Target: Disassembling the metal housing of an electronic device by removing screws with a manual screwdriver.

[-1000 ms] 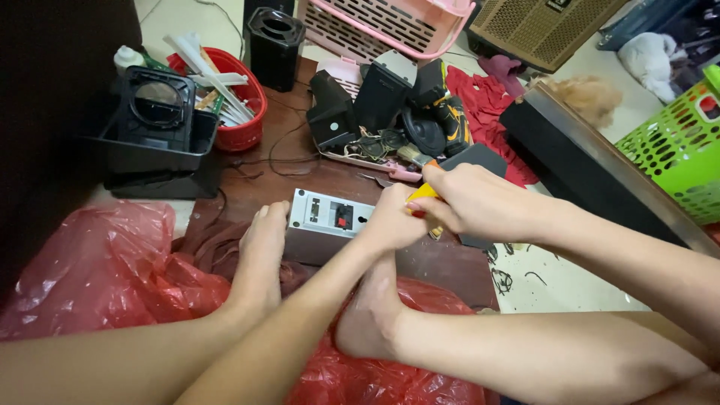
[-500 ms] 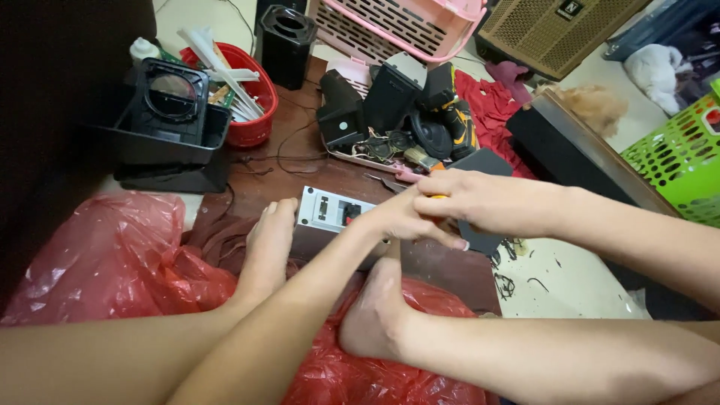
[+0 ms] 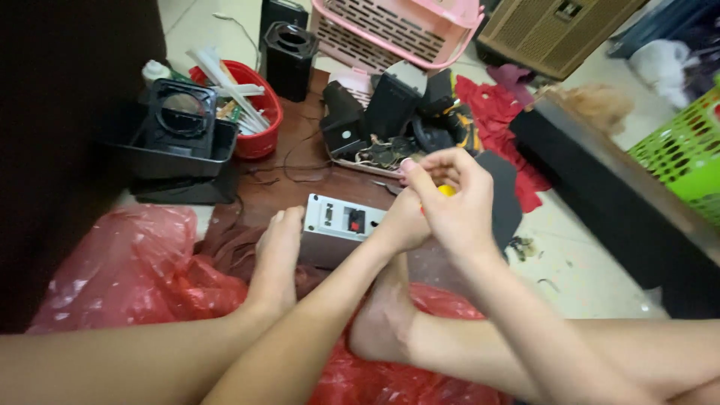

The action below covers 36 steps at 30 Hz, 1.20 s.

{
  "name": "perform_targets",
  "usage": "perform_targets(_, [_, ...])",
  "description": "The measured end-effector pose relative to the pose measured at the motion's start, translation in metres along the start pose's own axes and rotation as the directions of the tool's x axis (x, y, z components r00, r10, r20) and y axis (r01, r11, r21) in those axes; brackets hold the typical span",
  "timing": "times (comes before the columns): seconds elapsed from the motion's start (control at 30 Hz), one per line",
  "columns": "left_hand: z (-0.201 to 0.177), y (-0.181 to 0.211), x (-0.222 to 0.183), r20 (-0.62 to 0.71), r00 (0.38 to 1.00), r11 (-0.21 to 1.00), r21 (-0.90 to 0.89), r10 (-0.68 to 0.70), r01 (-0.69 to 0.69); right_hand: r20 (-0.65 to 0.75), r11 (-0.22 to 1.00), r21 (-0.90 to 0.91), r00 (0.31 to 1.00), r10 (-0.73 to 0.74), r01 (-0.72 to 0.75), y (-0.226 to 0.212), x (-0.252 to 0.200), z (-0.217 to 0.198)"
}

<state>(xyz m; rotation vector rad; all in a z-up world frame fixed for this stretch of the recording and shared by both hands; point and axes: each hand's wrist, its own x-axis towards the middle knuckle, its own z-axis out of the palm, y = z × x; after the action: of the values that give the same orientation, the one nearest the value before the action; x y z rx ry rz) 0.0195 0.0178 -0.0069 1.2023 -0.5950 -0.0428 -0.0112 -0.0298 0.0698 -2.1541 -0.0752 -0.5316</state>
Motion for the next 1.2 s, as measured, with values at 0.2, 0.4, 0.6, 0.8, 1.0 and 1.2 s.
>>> perform_targets(0.2, [0.001, -0.004, 0.0, -0.066, 0.998, 0.995, 0.104, 0.005, 0.002, -0.336, 0.976, 0.145, 0.92, 0.204, -0.164, 0.015, 0.01, 0.026])
perform_targets(0.4, [0.002, -0.01, -0.002, -0.101, 0.995, 0.992, 0.123, 0.006, 0.007, -0.15, 0.96, 0.25, 0.974, 0.169, -0.128, 0.029, 0.024, 0.024])
perform_targets(0.6, [-0.001, -0.026, -0.005, -0.193, 0.981, 0.989, 0.138, -0.031, 0.058, -0.09, 0.909, 0.415, 0.996, -0.002, 0.039, 0.019, 0.012, 0.018])
perform_targets(0.8, [-0.004, -0.037, 0.003, -0.079, 0.99, 0.993, 0.008, -0.118, 0.119, 0.061, 0.836, 0.547, 0.994, -0.094, 0.045, 0.022, 0.013, 0.01])
perform_targets(1.0, [-0.013, -0.015, -0.006, 0.015, 0.955, 0.954, -0.049, -0.295, 0.296, 0.411, 0.755, 0.647, 0.883, -0.227, -0.107, 0.022, 0.023, -0.008])
perform_targets(1.2, [-0.004, -0.019, 0.003, 0.029, 0.99, 0.954, -0.266, -0.138, 0.14, 0.511, 0.668, 0.703, 0.827, -0.234, -0.245, 0.022, 0.027, -0.008])
